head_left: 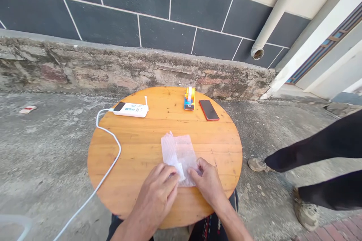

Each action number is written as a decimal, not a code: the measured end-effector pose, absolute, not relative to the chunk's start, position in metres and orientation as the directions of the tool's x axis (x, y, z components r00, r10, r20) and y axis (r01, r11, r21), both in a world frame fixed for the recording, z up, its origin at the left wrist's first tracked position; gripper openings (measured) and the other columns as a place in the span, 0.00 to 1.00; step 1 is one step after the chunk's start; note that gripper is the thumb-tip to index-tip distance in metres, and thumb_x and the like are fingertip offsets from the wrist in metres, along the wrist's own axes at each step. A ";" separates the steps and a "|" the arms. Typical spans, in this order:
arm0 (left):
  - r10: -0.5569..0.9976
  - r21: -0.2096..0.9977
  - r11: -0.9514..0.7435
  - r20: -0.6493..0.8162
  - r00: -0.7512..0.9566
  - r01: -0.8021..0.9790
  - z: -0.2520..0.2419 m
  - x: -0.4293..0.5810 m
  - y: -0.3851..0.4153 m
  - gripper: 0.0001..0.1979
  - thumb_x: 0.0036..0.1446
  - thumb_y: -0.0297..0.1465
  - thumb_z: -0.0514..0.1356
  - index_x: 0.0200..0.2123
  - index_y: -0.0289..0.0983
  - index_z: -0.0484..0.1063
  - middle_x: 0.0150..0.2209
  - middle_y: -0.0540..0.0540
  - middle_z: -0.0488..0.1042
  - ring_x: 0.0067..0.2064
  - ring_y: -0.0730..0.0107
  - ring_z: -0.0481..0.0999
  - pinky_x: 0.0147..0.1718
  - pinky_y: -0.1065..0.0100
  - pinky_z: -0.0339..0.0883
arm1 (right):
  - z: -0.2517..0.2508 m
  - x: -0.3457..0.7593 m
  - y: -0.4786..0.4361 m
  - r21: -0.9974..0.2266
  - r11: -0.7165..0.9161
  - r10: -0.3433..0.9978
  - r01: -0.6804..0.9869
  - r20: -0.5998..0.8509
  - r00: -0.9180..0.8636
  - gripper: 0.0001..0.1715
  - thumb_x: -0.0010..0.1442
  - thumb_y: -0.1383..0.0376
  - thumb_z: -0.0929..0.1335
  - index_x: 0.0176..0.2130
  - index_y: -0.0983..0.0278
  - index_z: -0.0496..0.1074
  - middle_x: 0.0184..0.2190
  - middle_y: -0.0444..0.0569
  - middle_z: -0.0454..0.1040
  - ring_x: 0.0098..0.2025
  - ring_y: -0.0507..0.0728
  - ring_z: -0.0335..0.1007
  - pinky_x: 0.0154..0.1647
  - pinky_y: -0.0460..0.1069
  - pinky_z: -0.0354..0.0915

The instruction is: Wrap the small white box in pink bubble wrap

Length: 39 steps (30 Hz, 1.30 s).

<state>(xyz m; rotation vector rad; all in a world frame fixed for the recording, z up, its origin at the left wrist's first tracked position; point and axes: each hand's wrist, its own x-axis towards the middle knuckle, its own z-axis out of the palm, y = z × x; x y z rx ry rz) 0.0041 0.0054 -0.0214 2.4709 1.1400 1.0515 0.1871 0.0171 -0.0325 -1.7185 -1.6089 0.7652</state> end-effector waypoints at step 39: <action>0.714 0.492 -0.700 0.454 0.534 0.518 -0.010 -0.001 0.003 0.10 0.55 0.20 0.50 0.31 0.35 0.70 0.37 0.43 0.71 0.41 0.61 0.68 0.39 0.58 0.69 | -0.001 0.164 0.009 -0.767 0.284 0.949 0.575 0.139 -0.283 0.07 0.62 0.68 0.62 0.32 0.63 0.68 0.27 0.43 0.71 0.29 0.51 0.66 0.31 0.44 0.60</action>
